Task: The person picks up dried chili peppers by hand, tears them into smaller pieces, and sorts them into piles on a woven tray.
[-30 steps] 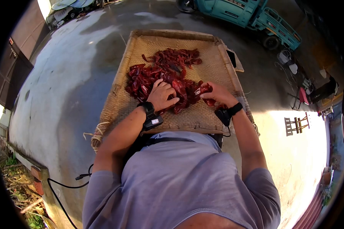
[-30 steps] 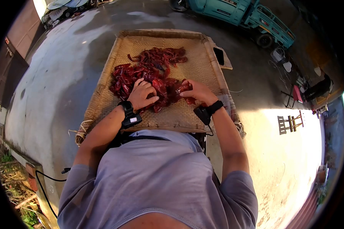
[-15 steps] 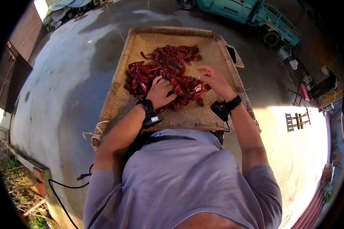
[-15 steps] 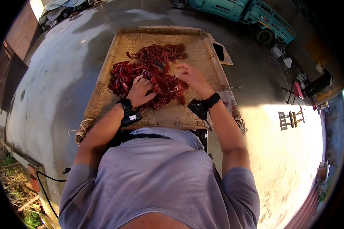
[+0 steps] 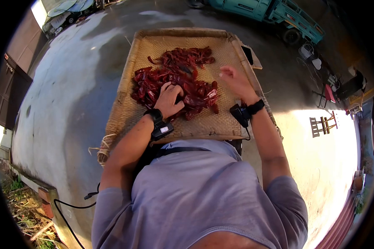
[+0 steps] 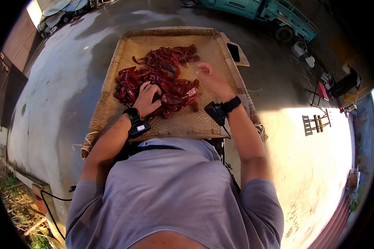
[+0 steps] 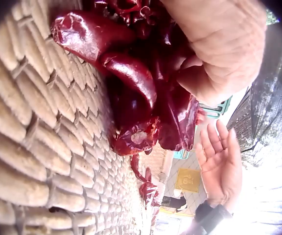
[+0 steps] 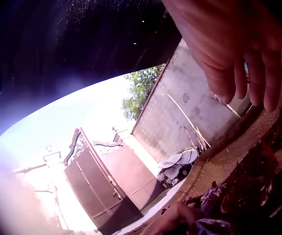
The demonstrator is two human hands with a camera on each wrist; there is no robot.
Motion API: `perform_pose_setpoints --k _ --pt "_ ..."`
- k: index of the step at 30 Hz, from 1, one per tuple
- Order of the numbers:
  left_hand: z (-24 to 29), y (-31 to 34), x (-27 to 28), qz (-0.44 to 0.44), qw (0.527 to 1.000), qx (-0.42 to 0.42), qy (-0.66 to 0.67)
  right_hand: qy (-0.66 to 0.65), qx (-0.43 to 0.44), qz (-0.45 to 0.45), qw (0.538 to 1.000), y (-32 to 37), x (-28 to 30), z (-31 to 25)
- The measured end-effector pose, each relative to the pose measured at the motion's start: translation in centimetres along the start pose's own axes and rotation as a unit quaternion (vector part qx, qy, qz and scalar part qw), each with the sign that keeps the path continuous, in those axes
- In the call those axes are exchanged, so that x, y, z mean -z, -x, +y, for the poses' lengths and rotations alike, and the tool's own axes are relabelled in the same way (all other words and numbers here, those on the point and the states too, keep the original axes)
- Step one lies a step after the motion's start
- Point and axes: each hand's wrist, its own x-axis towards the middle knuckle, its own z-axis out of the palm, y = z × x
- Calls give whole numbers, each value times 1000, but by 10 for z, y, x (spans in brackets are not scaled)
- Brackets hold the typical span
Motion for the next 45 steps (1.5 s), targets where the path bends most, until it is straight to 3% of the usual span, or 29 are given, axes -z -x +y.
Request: perform_pose_setpoints --k 3,6,9,12,15,18,21,24,27,30,31,34,35,38,39,42,43,45 --pt "2 -1 0 36 998 -9 51 192 -38 -41 980 24 40 8" --pt "8 -3 2 82 996 -27 15 261 -76 -92 958 52 66 26" --pt "14 -6 5 158 984 -71 -38 393 -24 -6 919 84 66 20" --pt "24 -7 9 171 982 -78 -17 330 -56 -106 936 89 66 39" --pt "32 -9 9 134 988 -58 50 319 -12 -114 941 92 58 50" --pt "46 -11 11 103 987 -54 106 350 102 -92 926 100 55 56" --pt "52 -12 13 63 991 -59 99 253 28 -136 957 100 56 51" --pt "59 -15 13 12 993 -47 108 226 -72 -146 960 102 53 34" --pt "75 -22 16 -59 990 -15 129 150 -34 -62 986 90 41 28" --pt "90 -29 13 -86 985 -25 148 70 -37 -94 992 76 21 -17" --pt "99 -31 16 -106 982 -19 157 32 0 -102 994 72 11 -17" --pt "93 -35 3 -20 981 -104 163 -63 -8 -136 989 59 -17 -20" --pt "91 -33 1 -20 978 -37 204 -86 -50 -165 981 58 -21 -23" --pt "90 -31 12 -14 978 53 200 -148 -69 -100 982 61 -34 -15" --pt "89 -28 15 -11 942 101 319 -154 -74 -98 980 61 -35 -8" --pt "69 -25 21 42 934 112 335 -192 -101 -76 973 59 -31 14" --pt "62 -25 25 58 933 116 335 -218 -119 -57 967 58 -29 19" --pt "50 -25 31 139 966 132 175 -255 -142 -30 956 57 -28 22"
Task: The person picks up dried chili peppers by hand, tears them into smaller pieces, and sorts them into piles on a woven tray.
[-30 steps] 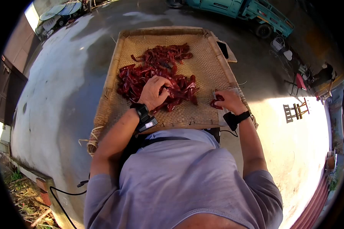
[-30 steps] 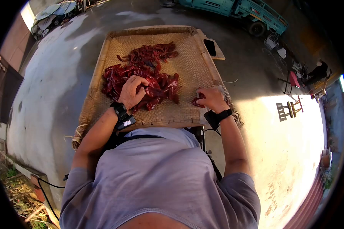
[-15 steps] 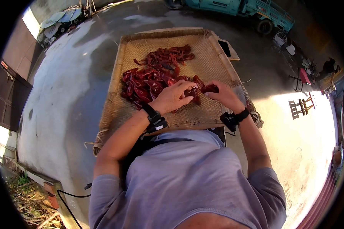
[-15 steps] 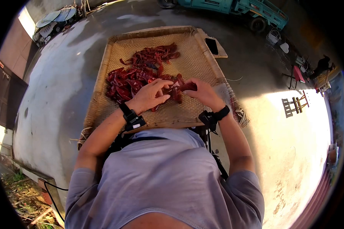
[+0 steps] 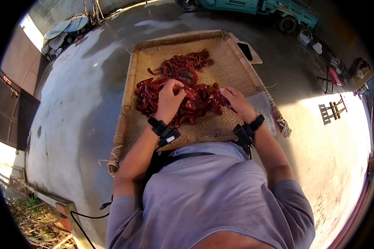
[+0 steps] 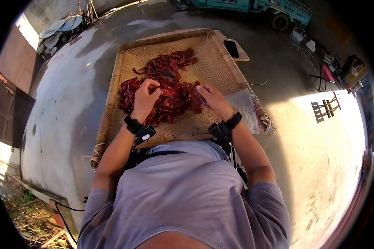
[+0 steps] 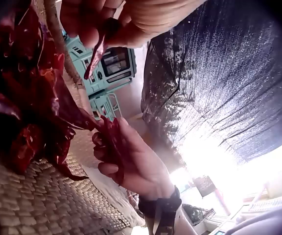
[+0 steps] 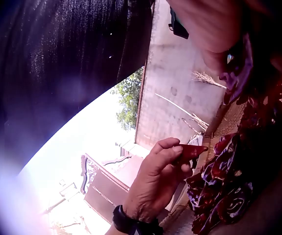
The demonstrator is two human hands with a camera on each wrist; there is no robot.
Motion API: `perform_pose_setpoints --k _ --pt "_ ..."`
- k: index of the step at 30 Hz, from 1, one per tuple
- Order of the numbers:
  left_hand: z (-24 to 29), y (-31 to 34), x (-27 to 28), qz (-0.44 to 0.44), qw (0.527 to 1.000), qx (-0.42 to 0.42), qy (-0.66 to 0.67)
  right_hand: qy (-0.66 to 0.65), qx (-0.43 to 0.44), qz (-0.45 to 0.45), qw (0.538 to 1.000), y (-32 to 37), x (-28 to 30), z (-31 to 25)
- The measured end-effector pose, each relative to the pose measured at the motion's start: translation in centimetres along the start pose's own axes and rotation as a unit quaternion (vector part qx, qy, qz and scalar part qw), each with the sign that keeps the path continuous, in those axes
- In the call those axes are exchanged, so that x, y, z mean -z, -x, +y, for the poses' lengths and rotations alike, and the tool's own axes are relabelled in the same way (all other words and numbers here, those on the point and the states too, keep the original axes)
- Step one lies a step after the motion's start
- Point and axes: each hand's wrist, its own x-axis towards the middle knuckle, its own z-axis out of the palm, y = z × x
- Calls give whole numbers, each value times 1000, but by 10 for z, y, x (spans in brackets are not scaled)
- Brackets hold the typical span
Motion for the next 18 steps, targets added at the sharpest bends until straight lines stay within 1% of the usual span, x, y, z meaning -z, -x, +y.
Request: perform_pose_setpoints --k 1,2,4,6,7,8,9,11,14,17,18 --pt "-5 -1 2 57 994 -29 -94 -15 -3 8 1000 0 -1 -2" --pt "-9 0 0 87 980 -45 -172 -29 -6 15 999 1 -3 -5" --pt "6 7 0 146 932 -75 -323 -1 -13 -24 1000 4 -7 -17" --pt "13 6 -1 9 969 -102 -226 10 -6 -60 998 8 -18 -32" --pt "16 5 -3 -59 976 -114 -175 7 6 -76 997 12 -26 -40" --pt "13 8 -10 -97 972 -148 -158 5 19 -91 996 15 -32 -45" --pt "14 11 -16 -100 964 -192 -154 -18 14 -109 994 16 -36 -48" --pt "16 14 -19 -133 963 -173 -160 -63 4 -143 988 17 -41 -50" --pt "15 13 -8 -92 957 -152 -230 -43 39 -137 989 13 -38 -41" --pt "16 13 -1 28 940 -157 -303 -100 -47 -38 993 4 -28 -23" --pt "11 11 1 33 931 -133 -338 -87 -45 -31 995 3 -25 -19"
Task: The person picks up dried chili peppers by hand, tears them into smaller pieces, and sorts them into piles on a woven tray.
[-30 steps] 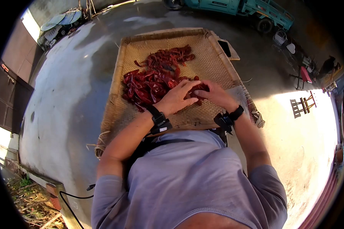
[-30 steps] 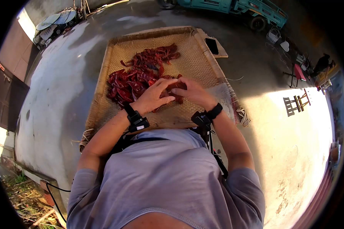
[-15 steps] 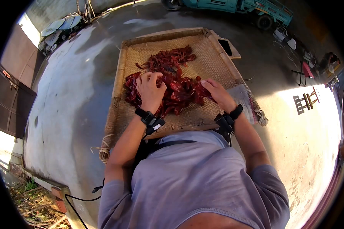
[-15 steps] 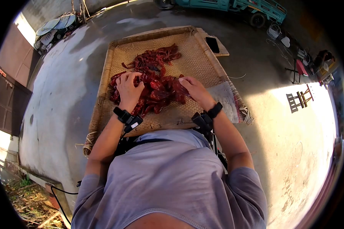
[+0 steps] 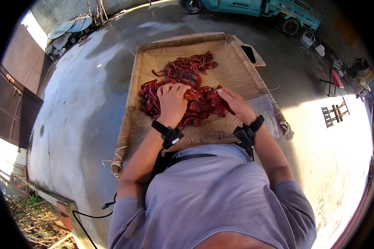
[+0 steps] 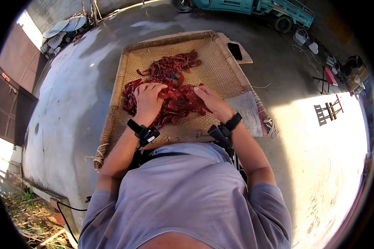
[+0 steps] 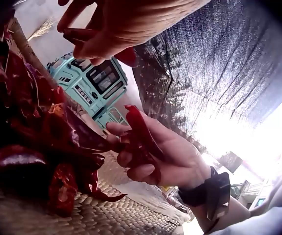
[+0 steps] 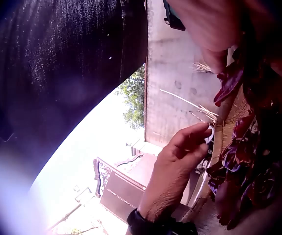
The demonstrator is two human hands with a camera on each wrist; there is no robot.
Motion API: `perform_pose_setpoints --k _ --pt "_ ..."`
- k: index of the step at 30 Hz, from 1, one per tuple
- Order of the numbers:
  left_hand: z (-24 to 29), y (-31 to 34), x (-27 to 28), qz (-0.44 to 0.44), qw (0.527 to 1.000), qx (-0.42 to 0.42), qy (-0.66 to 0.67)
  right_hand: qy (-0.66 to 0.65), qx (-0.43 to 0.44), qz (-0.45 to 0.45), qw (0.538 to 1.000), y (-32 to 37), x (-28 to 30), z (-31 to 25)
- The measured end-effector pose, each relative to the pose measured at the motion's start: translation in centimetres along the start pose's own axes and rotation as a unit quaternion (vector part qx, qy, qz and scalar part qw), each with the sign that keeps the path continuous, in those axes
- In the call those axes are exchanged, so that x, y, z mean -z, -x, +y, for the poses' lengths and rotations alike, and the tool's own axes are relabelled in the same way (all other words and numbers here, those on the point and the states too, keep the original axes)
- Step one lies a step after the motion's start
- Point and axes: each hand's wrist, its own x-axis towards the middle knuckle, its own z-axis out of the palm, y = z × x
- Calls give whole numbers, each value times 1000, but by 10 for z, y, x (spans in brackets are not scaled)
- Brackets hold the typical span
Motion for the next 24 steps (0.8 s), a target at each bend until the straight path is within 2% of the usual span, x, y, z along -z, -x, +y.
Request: perform_pose_setpoints --k 3,4,7,11,12,14,17,20,23,24 --pt "3 8 -7 57 995 2 -76 28 8 13 999 -4 9 5" --pt "3 7 -8 10 998 -14 -54 30 11 11 999 -5 10 7" --pt "19 4 -9 -34 987 -82 137 24 27 21 999 -2 2 6" --pt "26 11 -32 -102 978 -99 155 39 33 -2 999 1 -13 6" --pt "33 9 -23 -140 970 -50 191 38 43 -3 998 -1 -15 10" --pt "31 8 -23 -119 970 -58 205 35 62 -6 997 -7 -15 21" --pt "29 6 -15 -114 965 -27 236 80 23 70 994 4 -19 7" --pt "25 7 -12 -108 952 19 287 55 39 66 996 3 -6 11" --pt "25 7 -14 -73 950 44 300 112 29 36 993 13 -8 1" --pt "25 7 -15 -57 952 50 297 129 72 17 989 9 -4 9"
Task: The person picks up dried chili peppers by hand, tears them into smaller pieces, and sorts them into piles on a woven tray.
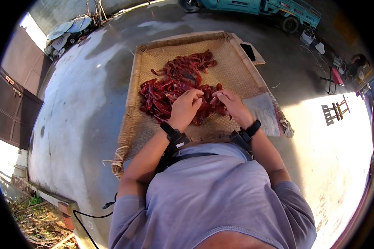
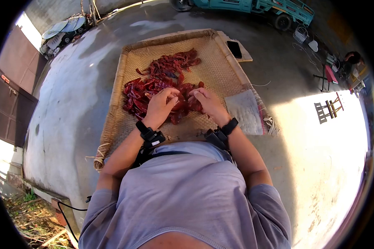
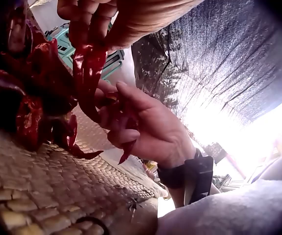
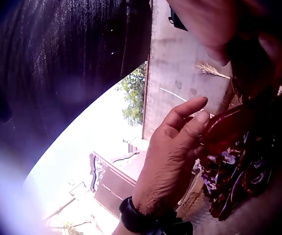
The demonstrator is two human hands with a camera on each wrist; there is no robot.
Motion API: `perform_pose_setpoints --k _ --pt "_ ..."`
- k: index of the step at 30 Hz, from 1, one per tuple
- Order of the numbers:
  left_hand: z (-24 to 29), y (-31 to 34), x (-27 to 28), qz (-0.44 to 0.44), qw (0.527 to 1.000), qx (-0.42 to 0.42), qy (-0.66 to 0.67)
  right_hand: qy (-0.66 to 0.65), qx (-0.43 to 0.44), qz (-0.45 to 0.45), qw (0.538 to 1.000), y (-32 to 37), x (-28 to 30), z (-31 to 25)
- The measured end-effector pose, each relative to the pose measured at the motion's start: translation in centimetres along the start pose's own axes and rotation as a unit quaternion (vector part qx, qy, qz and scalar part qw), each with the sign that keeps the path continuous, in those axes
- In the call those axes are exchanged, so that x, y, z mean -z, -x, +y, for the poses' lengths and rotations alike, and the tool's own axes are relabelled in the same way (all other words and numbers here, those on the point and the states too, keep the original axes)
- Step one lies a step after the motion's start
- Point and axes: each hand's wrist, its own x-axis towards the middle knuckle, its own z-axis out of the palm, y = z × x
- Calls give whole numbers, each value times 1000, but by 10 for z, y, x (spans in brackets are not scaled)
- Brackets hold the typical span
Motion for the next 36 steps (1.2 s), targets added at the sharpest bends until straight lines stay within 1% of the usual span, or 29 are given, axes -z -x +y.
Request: perform_pose_setpoints --k 2,3,5,6,7,8,11,14,17,18,20,21,23,24,26,27,29,30,32,33,35,36 --pt "0 -2 1 10 1000 -5 4 30 93 -31 995 -10 5 26" --pt "1 -2 1 15 1000 -7 6 105 94 17 990 -8 10 21" --pt "-1 -2 1 15 1000 -11 14 250 94 111 957 2 18 4" --pt "-2 -1 1 15 1000 -15 17 341 104 155 921 6 21 2" --pt "-2 -1 1 10 1000 -8 16 427 113 197 875 11 23 1" --pt "-2 0 0 4 1000 -1 16 509 120 237 818 14 25 0" --pt "1 0 -2 -5 1000 3 16 494 137 277 813 16 27 -4" --pt "1 0 -5 -16 1000 3 25 490 150 264 817 19 22 -15" --pt "0 0 -10 -28 998 12 58 588 196 246 745 13 33 -6" --pt "-1 -1 -10 -31 997 16 73 529 212 212 794 12 30 -9" --pt "-3 -2 -11 -37 994 7 99 400 236 137 875 13 21 -15" --pt "-3 -1 -13 -42 993 3 113 334 223 78 912 16 11 -14" --pt "-1 -1 -14 -66 987 5 143 197 198 -41 959 22 -6 -14" --pt "0 -1 -14 -76 985 6 158 215 187 -36 958 23 -5 -16" --pt "3 -2 -10 -76 992 -1 105 251 167 -29 953 26 2 -19" --pt "3 -1 -8 -77 994 -3 77 314 152 4 937 27 10 -22" --pt "-6 0 -7 -93 995 -15 5 434 120 70 890 27 32 -25" --pt "-9 0 -6 -102 994 -23 -30 491 99 115 858 27 37 -24" --pt "-13 3 -7 -119 989 -34 -85 596 57 201 775 24 45 -21" --pt "-13 4 -8 -127 985 -40 -111 572 90 190 793 19 46 -18" --pt "-22 3 -15 -160 978 -25 -134 522 154 163 823 5 43 -5" --pt "-24 3 -17 -177 973 -17 -146 533 195 142 811 -3 40 3"
